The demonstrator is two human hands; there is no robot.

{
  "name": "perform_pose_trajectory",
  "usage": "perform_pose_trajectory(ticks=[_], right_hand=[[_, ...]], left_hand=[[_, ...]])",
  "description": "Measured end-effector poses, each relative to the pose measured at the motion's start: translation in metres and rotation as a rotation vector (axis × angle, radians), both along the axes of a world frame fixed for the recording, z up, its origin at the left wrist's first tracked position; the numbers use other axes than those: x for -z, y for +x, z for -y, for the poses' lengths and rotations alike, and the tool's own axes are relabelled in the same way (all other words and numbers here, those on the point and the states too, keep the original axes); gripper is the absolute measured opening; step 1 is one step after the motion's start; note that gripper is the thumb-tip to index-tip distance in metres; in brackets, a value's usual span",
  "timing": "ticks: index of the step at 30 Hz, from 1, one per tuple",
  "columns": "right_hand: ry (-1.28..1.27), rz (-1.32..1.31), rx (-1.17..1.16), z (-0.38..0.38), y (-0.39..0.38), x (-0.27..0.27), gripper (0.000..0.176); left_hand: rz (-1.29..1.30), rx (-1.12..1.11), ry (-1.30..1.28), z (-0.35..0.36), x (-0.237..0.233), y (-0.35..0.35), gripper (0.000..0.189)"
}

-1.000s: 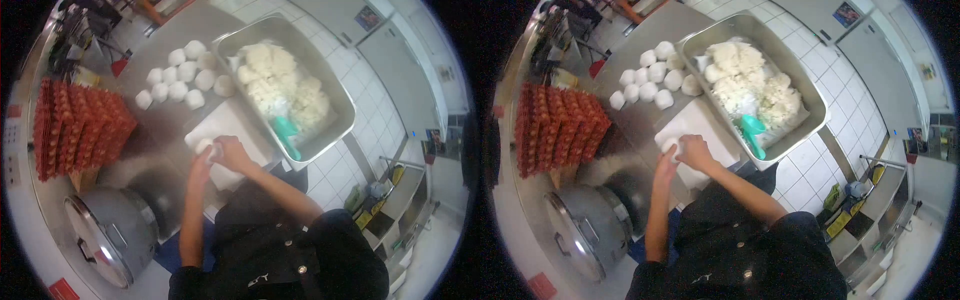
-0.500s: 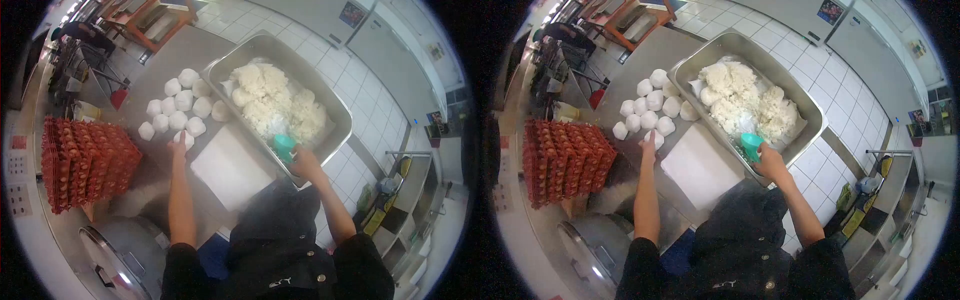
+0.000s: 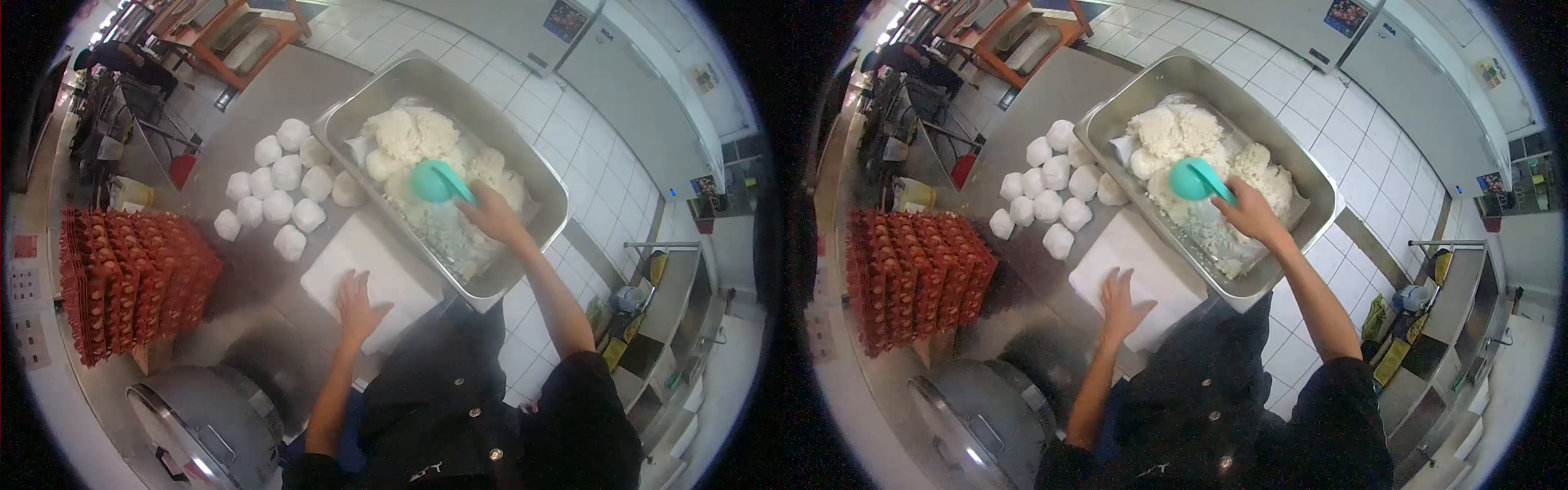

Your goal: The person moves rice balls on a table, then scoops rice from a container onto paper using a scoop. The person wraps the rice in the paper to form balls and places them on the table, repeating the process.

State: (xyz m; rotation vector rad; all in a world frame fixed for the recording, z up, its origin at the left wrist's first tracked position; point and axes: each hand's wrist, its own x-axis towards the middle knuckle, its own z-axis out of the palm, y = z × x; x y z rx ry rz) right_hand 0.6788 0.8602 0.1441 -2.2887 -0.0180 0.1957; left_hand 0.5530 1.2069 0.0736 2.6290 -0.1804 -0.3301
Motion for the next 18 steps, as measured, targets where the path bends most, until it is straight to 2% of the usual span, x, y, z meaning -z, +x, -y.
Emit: perform_pose_trajectory(ticks=[2,8,11,18], right_hand=[[-0.153,0.029,-0.010,-0.010,0.024,0.002,0.038],[-0.135,-0.003,0.091,-0.029,0.046,-0.005,0.039],[-0.254,-0.017,-0.016,-0.015,0.058,0.009,0.040],[-0.326,-0.112,-0.218,-0.024,0.068,0.013,0.039]], left_hand=[[0.003,-0.018,-0.005,0.003,0.004,-0.002,0.090],[-0.016,-0.091,-0.005,0.010,0.008,0.003,0.095],[-0.021,-0.103,-0.019,0.010,0.005,0.004,0.095],[-0.077,-0.148,-0.027,0.013,0.006,0.007,0.095]])
